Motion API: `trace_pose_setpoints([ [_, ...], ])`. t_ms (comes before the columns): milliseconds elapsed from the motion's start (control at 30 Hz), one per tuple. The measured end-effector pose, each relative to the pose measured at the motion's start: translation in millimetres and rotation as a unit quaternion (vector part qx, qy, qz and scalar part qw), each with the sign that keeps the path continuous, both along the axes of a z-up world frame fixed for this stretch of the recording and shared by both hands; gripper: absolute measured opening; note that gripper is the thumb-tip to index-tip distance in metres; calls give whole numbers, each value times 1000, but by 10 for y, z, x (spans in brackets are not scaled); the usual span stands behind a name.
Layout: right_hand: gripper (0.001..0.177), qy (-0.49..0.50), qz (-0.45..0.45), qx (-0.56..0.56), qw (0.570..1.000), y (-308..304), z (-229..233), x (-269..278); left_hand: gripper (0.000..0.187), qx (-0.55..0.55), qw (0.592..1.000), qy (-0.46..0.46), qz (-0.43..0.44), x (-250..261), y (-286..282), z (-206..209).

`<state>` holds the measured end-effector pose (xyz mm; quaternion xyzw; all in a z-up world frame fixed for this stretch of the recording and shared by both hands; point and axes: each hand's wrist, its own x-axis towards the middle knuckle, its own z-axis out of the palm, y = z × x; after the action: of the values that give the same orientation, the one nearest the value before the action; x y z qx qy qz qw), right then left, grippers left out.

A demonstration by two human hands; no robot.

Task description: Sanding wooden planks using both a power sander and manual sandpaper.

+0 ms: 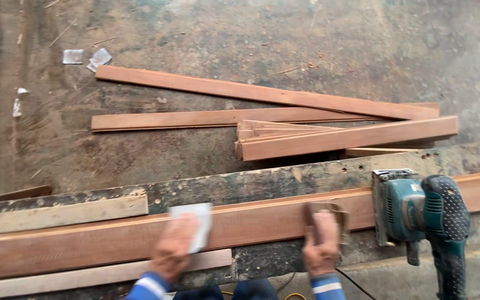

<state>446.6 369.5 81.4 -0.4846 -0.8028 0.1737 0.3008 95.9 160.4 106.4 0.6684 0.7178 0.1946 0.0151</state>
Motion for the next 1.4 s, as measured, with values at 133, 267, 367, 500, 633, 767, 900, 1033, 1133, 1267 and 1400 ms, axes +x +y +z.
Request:
trace_pose_setpoints([
  [133,53,-11,160,19,987,-749,281,-1319,81,-88,985,-10,145,-719,-1146,-18],
  [267,72,5,443,-90,892,-1077,384,-1872,81,-83,960,38,264,-915,-1593,-239],
  [367,79,-49,396,-58,915,-748,225,-1356,77,-43,948,20,315,-905,-1638,-318],
  [500,48,-59,104,-10,993,33,191,-179,79,-24,947,-11,321,-877,-1664,-287],
  [633,46,-132,-27,-25,991,-191,23,-144,75,-13,944,-24,327,-845,-1696,-326],
  [767,55,-94,180,-14,979,-1066,167,-995,72,-16,944,-12,328,-861,-1677,-345],
  [900,62,-74,261,-17,962,-864,139,-630,69,-18,945,-9,325,-890,-1741,-384],
  [1033,49,-147,103,8,984,-212,139,217,65,-6,945,-10,327,-842,-1737,-373],
  [1133,47,-137,51,3,989,-349,132,-29,57,0,944,-3,330,-882,-1696,-364],
  [1267,55,-32,247,-51,967,-1049,289,-896,54,1,943,9,333,-859,-1646,-356],
  [1400,60,-51,317,-12,947,-661,333,-716,52,9,943,4,333,-879,-1649,-357],
])
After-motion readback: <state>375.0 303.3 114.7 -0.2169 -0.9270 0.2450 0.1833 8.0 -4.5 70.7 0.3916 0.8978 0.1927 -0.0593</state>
